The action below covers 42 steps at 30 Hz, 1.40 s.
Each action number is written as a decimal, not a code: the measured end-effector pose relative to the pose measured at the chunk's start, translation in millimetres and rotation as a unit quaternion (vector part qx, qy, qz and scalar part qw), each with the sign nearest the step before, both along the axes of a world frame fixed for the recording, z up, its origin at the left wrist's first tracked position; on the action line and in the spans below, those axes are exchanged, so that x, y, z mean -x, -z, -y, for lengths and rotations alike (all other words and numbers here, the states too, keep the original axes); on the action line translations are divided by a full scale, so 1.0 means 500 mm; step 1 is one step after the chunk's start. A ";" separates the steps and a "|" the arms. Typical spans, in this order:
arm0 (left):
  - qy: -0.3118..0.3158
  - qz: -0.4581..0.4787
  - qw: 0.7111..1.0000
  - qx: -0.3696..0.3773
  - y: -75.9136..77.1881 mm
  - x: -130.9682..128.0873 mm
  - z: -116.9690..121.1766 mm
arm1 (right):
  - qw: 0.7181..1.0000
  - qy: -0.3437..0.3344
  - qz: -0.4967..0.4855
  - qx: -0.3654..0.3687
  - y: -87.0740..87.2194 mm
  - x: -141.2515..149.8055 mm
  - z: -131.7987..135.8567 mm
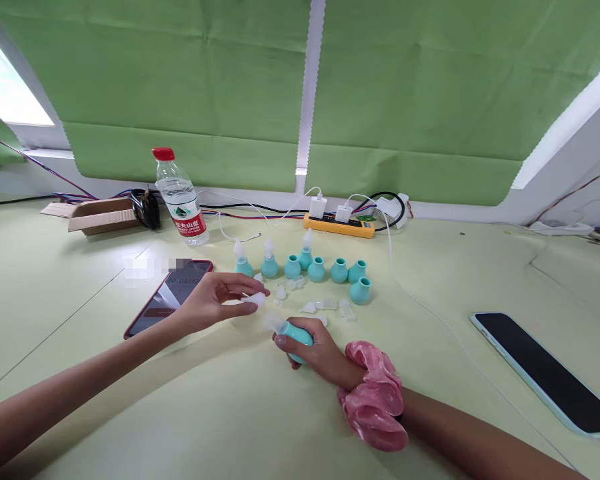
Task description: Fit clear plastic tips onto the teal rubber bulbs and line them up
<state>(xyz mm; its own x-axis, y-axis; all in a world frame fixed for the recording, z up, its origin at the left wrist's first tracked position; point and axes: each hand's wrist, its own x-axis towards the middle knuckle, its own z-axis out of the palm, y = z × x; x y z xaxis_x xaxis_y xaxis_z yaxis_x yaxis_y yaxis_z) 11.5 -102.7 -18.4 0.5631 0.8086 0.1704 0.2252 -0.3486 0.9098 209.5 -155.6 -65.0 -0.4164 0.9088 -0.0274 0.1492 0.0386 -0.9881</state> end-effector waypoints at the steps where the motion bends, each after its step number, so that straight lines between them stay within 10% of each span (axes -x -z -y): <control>1: 0.018 0.015 0.998 0.057 0.001 0.000 -0.001 | 1.000 0.002 0.002 -0.001 -0.001 0.001 0.000; 5: 0.062 0.008 0.986 0.154 0.001 0.002 -0.002 | 1.000 0.001 0.007 0.002 -0.002 0.001 0.001; 20: 0.104 -0.057 0.988 0.097 -0.013 0.011 0.000 | 0.998 -0.017 -0.009 0.065 0.004 -0.001 -0.002; 31: 0.071 0.052 0.978 0.191 0.040 -0.015 0.004 | 0.999 0.010 -0.009 0.030 -0.003 -0.001 -0.001; 42: 0.063 0.023 0.981 0.183 0.011 -0.016 0.019 | 0.999 -0.009 -0.019 0.026 -0.006 0.004 -0.002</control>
